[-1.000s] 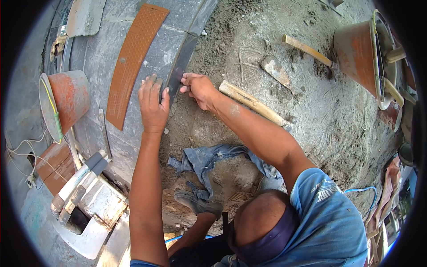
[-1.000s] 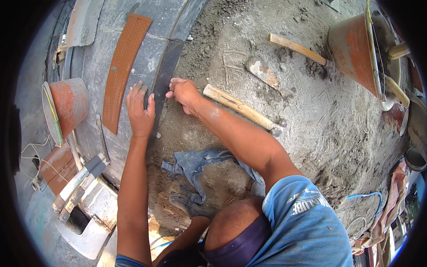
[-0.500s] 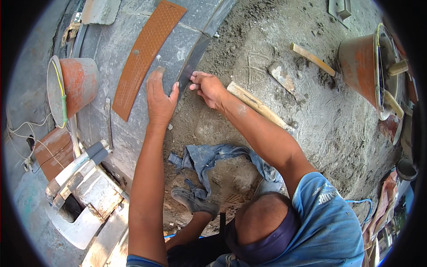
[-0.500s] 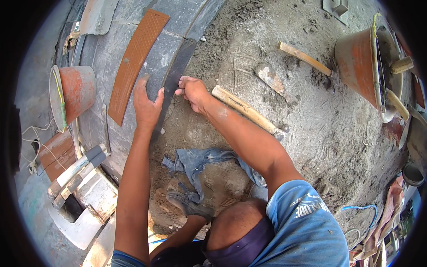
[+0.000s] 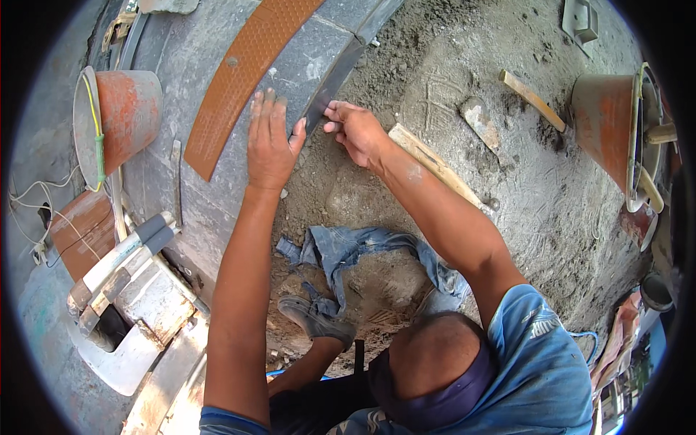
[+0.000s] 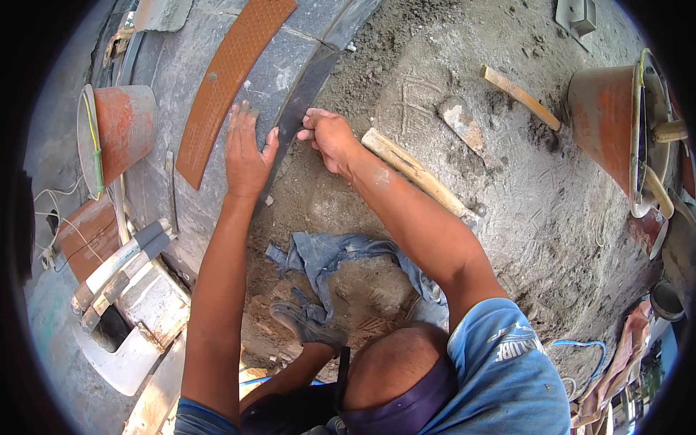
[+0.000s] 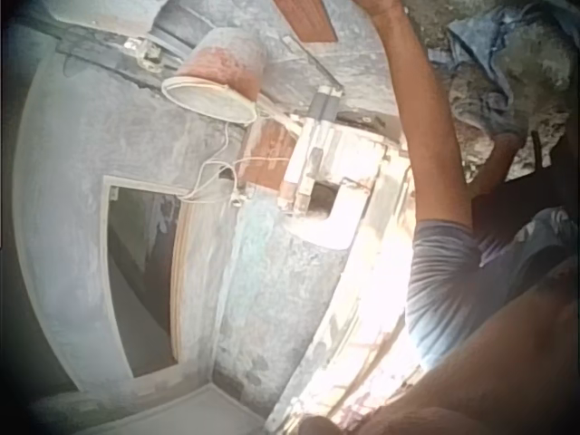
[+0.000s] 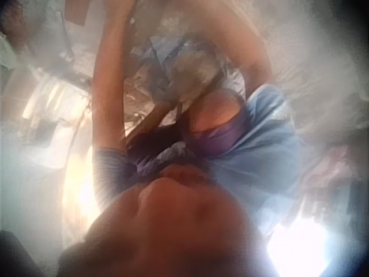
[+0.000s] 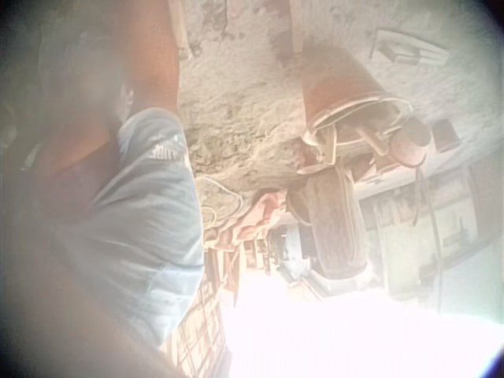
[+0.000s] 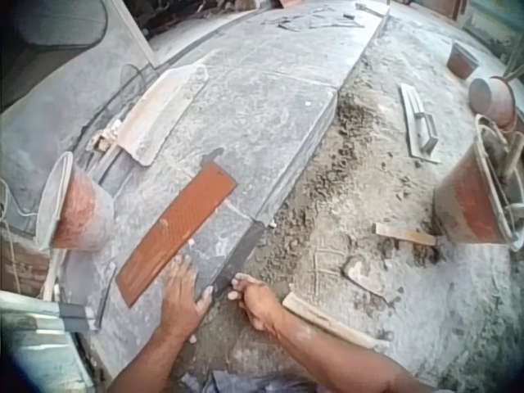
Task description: The person kneels on a construction floor and installs gray stone tiles along a curved edge. They use a wooden mallet to tap the tiles into place, then insert small white spacers between tiles to maintain even gaps. The person also places small stones under the tile edge for support and uses a cloth to wipe the surface.
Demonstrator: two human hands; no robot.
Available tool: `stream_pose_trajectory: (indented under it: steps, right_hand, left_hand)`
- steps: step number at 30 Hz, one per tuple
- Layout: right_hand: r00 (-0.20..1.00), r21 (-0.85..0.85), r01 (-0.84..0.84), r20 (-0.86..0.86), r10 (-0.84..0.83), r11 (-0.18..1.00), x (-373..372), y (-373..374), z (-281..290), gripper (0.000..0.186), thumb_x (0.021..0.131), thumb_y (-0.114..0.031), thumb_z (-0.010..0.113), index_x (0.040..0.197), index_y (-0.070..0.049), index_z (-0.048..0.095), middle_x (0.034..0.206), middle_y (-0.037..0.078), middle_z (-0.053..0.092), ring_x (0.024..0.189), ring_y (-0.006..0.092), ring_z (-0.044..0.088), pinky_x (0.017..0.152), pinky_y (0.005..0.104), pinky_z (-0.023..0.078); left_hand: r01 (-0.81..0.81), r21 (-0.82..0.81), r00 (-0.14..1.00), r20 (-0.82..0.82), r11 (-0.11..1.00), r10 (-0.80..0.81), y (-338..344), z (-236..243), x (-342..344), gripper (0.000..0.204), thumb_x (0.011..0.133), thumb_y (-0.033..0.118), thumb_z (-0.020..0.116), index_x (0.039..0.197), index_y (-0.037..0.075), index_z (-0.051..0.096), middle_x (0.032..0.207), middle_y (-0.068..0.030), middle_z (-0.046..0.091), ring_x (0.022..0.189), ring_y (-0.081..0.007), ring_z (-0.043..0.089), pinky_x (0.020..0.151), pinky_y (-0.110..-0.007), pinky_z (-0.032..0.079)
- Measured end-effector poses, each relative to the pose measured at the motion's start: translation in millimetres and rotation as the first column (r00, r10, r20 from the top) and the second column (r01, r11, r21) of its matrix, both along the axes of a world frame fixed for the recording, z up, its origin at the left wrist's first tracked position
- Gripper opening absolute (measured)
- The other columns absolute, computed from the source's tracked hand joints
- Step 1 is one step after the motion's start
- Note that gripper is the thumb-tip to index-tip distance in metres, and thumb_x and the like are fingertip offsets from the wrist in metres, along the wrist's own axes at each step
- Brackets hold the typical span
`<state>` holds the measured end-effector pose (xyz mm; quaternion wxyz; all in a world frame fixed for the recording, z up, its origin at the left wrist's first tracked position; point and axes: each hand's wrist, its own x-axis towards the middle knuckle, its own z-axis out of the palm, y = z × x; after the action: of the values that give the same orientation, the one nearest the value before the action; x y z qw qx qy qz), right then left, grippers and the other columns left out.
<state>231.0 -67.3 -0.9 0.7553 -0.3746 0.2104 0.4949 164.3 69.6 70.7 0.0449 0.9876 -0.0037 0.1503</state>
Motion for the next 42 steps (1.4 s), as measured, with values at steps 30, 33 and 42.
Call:
stream_pose_trajectory:
  steps: [30, 33, 42]
  right_hand:
    - [0.985, -0.061, -0.038, 0.167, 0.048, 0.997, -4.2, 2.2, -11.7, 0.018, 0.088, -0.016, 0.048, 0.097, -0.003, 0.058, 0.074, 0.006, 0.063, 0.059, 0.0101, 0.040, 0.060, 0.0246, 0.036]
    - [0.984, -0.093, -0.082, 0.152, 0.095, 0.992, -1.0, 0.2, -10.8, 0.019, 0.088, -0.016, 0.048, 0.097, -0.003, 0.058, 0.075, 0.006, 0.063, 0.060, 0.0101, 0.039, 0.061, 0.0247, 0.036]
    - [0.998, -0.015, -0.007, 0.059, 0.008, 1.000, -0.5, -2.3, -7.1, 0.011, 0.083, -0.007, 0.050, 0.090, -0.003, 0.058, 0.076, 0.008, 0.060, 0.062, 0.0114, 0.048, 0.054, 0.0245, 0.036]
  left_hand:
    - [0.048, -0.045, 0.986, -0.158, 0.998, -0.054, 9.5, 19.8, -2.7, 0.056, 0.075, 0.023, 0.068, 0.123, 0.002, 0.046, 0.120, -0.0203, 0.053, 0.114, -0.0364, 0.050, 0.093, -0.040, 0.042]
    - [0.054, -0.060, 0.982, -0.176, 0.997, -0.064, 10.0, 15.7, -2.0, 0.056, 0.074, 0.022, 0.068, 0.123, 0.004, 0.046, 0.119, -0.0204, 0.054, 0.113, -0.0365, 0.051, 0.093, -0.040, 0.043]
    - [0.047, -0.059, 0.990, -0.132, 0.997, -0.055, 6.7, 10.2, -1.1, 0.057, 0.070, 0.016, 0.067, 0.122, 0.003, 0.046, 0.123, -0.0211, 0.051, 0.120, -0.0382, 0.044, 0.097, -0.043, 0.040]
